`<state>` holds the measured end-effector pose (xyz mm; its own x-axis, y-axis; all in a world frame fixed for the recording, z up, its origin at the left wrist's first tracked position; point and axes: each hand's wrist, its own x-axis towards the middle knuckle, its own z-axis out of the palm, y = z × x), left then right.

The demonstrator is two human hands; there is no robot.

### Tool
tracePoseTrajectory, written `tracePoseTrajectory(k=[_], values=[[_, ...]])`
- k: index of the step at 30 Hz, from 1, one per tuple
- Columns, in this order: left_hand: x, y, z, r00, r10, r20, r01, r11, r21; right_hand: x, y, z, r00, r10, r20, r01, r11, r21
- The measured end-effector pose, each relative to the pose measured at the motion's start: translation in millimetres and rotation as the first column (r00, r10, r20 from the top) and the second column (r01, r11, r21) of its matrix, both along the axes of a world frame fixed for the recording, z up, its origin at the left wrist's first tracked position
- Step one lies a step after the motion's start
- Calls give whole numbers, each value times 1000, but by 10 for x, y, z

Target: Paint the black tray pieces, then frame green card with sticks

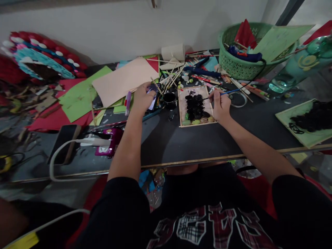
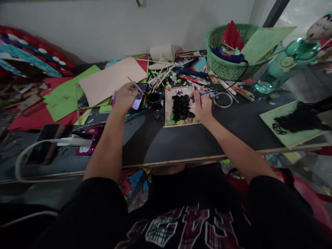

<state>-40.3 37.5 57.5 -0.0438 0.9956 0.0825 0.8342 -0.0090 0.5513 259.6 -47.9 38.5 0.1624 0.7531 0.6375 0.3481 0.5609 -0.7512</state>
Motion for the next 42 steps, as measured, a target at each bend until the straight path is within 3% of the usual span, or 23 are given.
tracePoseTrajectory(k=[2,5,10,15,22,26,30,35,42], values=[[-2,-80,-33,985,-134,106,130,990,46,-16,-2,12,1000,-15,-26,15,1000,7],[63,-194,-100,959,-281,39,277,957,84,-33,3,5,999,-43,-20,43,999,-13],[228,-293,-185,977,-177,-122,194,970,147,-33,4,11,998,-66,-6,66,998,-2],[377,-369,-230,989,-109,-99,135,942,307,-20,13,15,998,-57,-21,58,998,19],[590,-528,-281,970,-233,63,171,847,504,2,9,-46,990,-86,-113,97,991,93],[615,-588,-311,935,-348,65,250,778,577,-32,-90,0,980,-119,-157,144,977,159],[634,-609,-326,929,-369,22,279,740,612,-53,-174,12,994,-93,58,69,942,329],[652,-597,-342,944,-326,-53,291,746,598,-77,-216,15,865,35,500,-198,940,276],[629,-583,-380,938,-336,-83,318,745,587,-141,-231,64,805,78,588,-217,961,169]])
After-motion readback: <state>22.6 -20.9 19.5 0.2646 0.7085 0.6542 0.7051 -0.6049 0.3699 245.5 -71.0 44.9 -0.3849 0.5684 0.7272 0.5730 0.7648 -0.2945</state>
